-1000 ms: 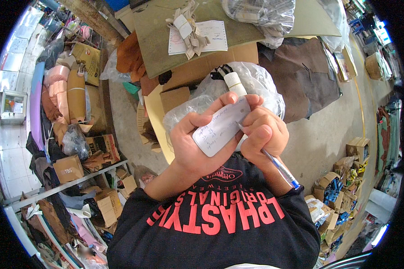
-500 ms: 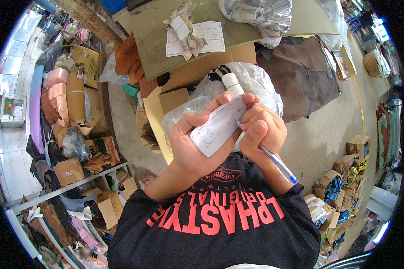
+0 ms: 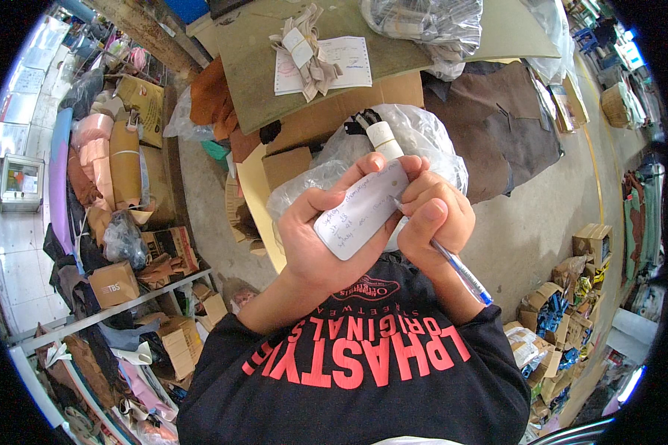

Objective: The person removes small items from a plastic bag, writes on their labels with a pen, and places them back into the bag. The person then ties the bag and hands a document to a seated coworker.

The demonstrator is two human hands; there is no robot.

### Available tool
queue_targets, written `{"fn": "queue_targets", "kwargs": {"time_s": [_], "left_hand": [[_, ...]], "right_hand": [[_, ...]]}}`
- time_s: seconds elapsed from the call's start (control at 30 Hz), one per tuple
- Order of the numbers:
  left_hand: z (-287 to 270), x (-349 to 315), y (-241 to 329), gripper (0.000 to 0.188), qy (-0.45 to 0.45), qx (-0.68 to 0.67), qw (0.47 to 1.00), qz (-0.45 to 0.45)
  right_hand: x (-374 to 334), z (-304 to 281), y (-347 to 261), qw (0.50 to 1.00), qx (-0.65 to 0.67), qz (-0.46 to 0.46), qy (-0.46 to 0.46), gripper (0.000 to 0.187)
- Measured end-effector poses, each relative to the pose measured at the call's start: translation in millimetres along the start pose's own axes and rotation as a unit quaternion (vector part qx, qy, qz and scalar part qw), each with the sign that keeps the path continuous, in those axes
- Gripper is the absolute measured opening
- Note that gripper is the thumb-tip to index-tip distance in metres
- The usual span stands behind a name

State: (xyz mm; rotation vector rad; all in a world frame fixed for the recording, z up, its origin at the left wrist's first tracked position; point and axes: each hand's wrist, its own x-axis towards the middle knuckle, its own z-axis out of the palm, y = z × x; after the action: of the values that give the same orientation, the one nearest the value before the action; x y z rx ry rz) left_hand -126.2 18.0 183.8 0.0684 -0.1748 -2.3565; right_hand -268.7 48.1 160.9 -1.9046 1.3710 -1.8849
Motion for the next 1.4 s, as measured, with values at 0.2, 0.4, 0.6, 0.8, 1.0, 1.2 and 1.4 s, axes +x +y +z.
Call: {"fn": "queue_targets", "kwargs": {"time_s": [0.2,0.4,0.6,0.8,1.0,1.2,1.4], "left_hand": [[-1.1,0.2,-0.3,0.048,0.003,0.002,1.0,0.002],[-4.4,0.2,-0.3,0.051,-0.009,-0.009,1.0,0.003],[-7.2,-1.1,2.4,0.049,-0.015,-0.009,1.0,-0.002],[-5.4,-4.8,6.8,0.05,-0.013,-0.018,1.0,0.005],[-17.3,-18.3,16.1,0.05,0.049,-0.044,0.997,0.044],[-82.4,-44.0,55.0,0.039,0.059,0.332,0.938,0.08],[-146.4,-62.4,47.1,0.032,0.015,0.84,0.527,-0.127]], "right_hand": [[-1.2,0.6,1.2,1.0,-0.013,0.006,0.001,0.04],[-2.3,-0.4,2.8,1.0,0.0,0.002,-0.006,0.038],[-1.9,3.6,3.9,1.0,0.006,0.006,0.017,0.038],[-3.9,8.9,3.0,1.0,0.006,0.02,0.012,0.036],[-5.7,19.3,-2.6,0.993,0.046,0.106,-0.031,0.038],[-6.1,-6.8,12.0,0.935,0.207,0.276,-0.087,0.034],[-24.0,-13.4,32.3,0.893,0.057,0.307,-0.324,0.023]]}}
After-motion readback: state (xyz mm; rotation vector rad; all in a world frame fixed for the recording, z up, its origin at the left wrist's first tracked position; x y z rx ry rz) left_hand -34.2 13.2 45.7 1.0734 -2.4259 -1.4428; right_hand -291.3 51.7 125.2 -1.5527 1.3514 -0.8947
